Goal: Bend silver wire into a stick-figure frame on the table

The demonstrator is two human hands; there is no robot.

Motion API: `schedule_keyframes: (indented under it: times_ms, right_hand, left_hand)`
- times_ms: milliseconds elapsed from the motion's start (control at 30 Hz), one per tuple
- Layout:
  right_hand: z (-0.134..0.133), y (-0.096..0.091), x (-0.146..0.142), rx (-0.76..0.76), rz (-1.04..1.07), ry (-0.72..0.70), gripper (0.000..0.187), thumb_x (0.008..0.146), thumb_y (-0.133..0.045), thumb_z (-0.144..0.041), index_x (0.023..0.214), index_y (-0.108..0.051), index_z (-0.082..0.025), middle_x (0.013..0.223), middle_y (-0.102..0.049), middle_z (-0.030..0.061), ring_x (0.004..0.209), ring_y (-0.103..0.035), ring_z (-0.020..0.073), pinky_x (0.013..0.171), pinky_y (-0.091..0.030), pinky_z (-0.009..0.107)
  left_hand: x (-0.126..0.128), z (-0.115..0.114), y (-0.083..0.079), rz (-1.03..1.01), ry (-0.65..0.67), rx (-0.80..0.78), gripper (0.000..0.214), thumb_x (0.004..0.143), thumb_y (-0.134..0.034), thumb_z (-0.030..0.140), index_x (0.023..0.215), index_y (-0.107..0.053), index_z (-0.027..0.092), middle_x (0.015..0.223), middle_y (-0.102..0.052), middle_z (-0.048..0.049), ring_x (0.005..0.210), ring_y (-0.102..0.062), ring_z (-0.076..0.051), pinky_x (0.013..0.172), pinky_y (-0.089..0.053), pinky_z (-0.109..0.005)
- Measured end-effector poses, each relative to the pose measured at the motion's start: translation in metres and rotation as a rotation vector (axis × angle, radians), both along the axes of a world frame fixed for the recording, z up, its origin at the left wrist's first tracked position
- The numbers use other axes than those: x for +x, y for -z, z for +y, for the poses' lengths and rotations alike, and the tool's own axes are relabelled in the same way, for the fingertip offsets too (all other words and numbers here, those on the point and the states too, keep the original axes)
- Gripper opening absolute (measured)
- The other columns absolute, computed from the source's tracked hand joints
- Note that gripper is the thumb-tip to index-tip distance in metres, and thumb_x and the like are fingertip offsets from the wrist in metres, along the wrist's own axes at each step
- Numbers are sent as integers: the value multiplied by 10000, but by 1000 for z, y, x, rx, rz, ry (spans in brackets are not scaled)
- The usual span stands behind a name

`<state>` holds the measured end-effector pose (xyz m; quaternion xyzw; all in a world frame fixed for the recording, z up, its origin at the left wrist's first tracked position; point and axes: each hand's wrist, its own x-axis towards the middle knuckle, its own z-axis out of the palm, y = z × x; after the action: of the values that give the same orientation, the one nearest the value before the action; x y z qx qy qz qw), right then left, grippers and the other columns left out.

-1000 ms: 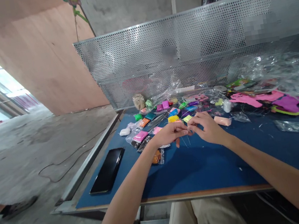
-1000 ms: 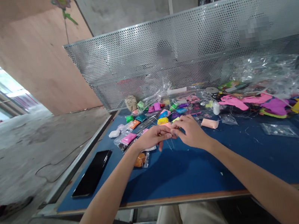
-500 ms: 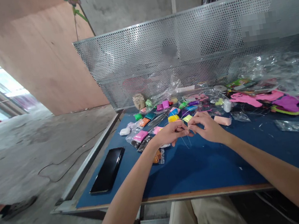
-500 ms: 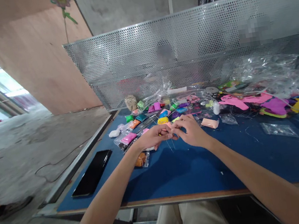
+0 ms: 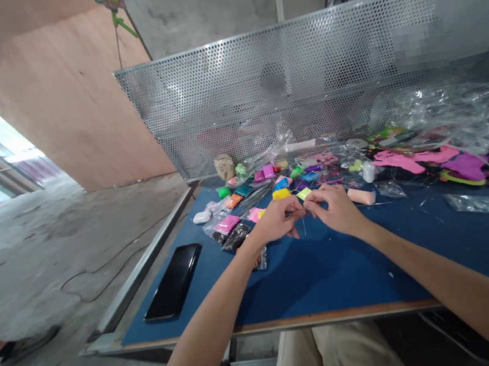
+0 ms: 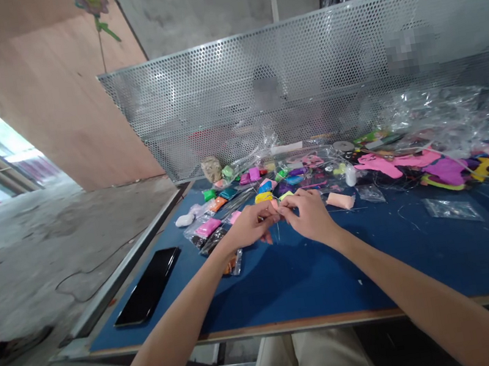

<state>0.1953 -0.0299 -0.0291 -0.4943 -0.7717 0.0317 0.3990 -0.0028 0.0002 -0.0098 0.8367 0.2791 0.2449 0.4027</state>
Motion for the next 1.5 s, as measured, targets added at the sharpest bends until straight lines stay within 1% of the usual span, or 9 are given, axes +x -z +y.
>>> schedule_keyframes:
  times_ms: [133, 300, 500, 700, 900, 1033, 1267, 1400, 1500]
  right_hand:
    - [0, 1, -2, 7, -3, 43, 233, 928, -544, -301, 724, -636, -234, 679, -704, -15, 806, -603, 201, 864, -317, 365]
    - [2, 4, -2, 15, 17, 72, 200, 925, -543, -283, 753, -638, -241, 656, -703, -14, 767, -615, 204, 849, -348, 353]
    - [4, 7, -2, -28, 81, 26, 201, 943, -505, -306, 791, -620, -243, 658, -693, -14, 660, -632, 185, 689, -405, 295]
    - [2, 7, -1, -71, 169, 32, 183, 935, -521, -354, 820, -615, -246, 666, -706, -25, 588, -641, 166, 598, -412, 272]
    - [2, 4, 1, -41, 149, 2, 165, 903, -576, -390, 840, -621, -244, 695, -717, -10, 625, -658, 181, 603, -435, 276]
    - [3, 4, 0, -38, 171, -20, 159, 925, -534, -352, 854, -626, -244, 676, -715, -12, 621, -668, 182, 609, -442, 281]
    - [2, 4, -4, -29, 212, 36, 225, 941, -499, -366, 811, -625, -234, 642, -705, -3, 578, -656, 184, 589, -428, 287]
    - [3, 0, 0, -6, 184, 24, 202, 950, -494, -334, 833, -624, -234, 650, -700, -17, 592, -650, 171, 623, -428, 284]
    - [6, -4, 8, 19, 95, -23, 163, 948, -504, -287, 849, -624, -238, 668, -700, -24, 627, -650, 173, 726, -435, 300]
  left_hand:
    - [3, -1, 2, 48, -41, 88, 120, 937, -452, 300, 889, -498, 201, 772, -681, -7, 536, -687, -148, 430, -433, -198]
    - [7, -1, 4, 179, -148, 348, 98, 917, -453, 198, 931, -549, 210, 684, -675, 5, 630, -689, -152, 567, -447, -222]
    - [10, -3, 3, 382, -392, 615, 198, 921, -542, 412, 964, -661, 260, 817, -729, -13, 758, -679, -204, 608, -392, -265]
    - [13, -8, 2, 371, -506, 652, 203, 922, -544, 427, 935, -704, 303, 943, -747, 19, 829, -677, -200, 616, -365, -276]
    - [12, -7, 4, 345, -492, 654, 175, 907, -562, 385, 925, -704, 283, 948, -746, -4, 817, -667, -212, 620, -358, -280]
    - [13, -5, 6, 285, -486, 695, 215, 923, -536, 406, 890, -694, 265, 932, -740, -22, 750, -643, -197, 610, -343, -275]
    - [20, -8, 11, 289, -483, 784, 276, 979, -429, 342, 921, -678, 237, 942, -721, -61, 747, -618, -196, 622, -330, -283]
    - [20, -2, 11, 228, -422, 792, 252, 980, -454, 365, 921, -671, 251, 952, -724, -42, 864, -624, -209, 763, -382, -309]
    - [12, 9, 8, 83, -481, 782, 223, 910, -584, 450, 948, -638, 237, 1018, -707, -46, 1008, -594, -233, 909, -382, -344]
